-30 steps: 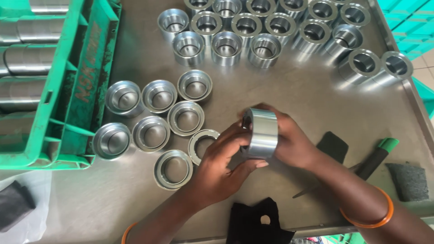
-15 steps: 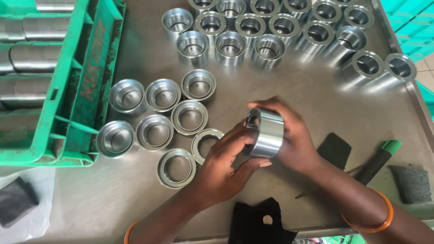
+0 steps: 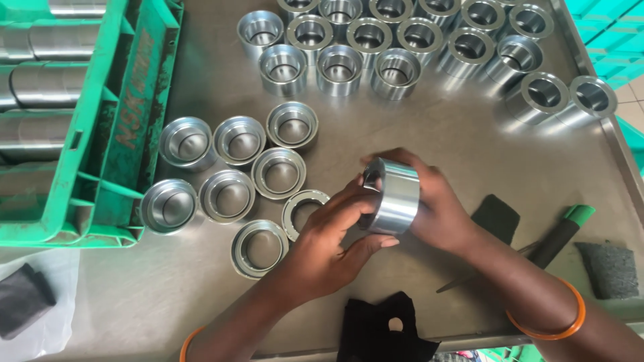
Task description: The recorder is cleaning and inspecting small cylindrical metal rings using a black cloth on a stainless steel industrial table.
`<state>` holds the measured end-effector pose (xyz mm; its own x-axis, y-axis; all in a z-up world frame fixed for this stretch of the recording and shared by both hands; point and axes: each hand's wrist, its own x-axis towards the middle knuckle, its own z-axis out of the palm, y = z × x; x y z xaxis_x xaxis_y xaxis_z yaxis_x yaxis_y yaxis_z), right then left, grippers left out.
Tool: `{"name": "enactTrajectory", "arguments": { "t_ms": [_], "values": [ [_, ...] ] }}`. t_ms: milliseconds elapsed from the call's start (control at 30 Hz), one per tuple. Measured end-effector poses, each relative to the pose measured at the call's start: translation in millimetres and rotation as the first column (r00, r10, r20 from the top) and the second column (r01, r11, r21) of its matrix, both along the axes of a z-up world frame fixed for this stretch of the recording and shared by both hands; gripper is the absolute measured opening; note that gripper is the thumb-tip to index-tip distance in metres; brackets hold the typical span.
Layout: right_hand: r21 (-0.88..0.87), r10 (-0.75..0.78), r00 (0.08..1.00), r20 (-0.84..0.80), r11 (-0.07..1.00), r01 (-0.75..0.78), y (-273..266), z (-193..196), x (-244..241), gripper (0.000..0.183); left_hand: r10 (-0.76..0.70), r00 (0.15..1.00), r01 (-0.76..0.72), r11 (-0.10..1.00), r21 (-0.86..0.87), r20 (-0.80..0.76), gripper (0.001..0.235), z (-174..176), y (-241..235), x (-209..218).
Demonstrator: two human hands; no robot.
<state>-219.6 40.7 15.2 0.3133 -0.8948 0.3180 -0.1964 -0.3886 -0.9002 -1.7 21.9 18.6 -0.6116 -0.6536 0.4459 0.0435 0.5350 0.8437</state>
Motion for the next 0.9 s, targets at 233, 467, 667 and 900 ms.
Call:
{"name": "enactTrajectory", "arguments": {
  "t_ms": [233, 467, 667, 900],
  "values": [
    [-0.072, -0.328, 0.927, -0.181, 0.945, 0.320, 7, 6, 13, 0.050, -0.062, 0.998, 0.066, 0.985, 0.157, -0.026, 0.039, 2, 1, 2],
    [0.242, -0.096, 0.988, 0.119, 0.968, 0.065, 10, 1, 7, 0.034, -0.009, 0.999, 0.003, 0.993, -0.121, -0.052, 0.043, -15, 0, 0],
    [-0.261, -0.373, 0.902, -0.216, 0.913, 0.315, 12, 10, 12, 0.049, -0.049, 0.998, 0.050, 0.999, 0.015, -0.024, 0.045, -3, 1, 1],
    [0.324, -0.118, 0.984, 0.137, 0.944, 0.068, 4, 14, 13, 0.036, -0.008, 1.000, 0.007, 0.994, -0.106, -0.006, 0.038, -8, 0, 2]
  ]
}}
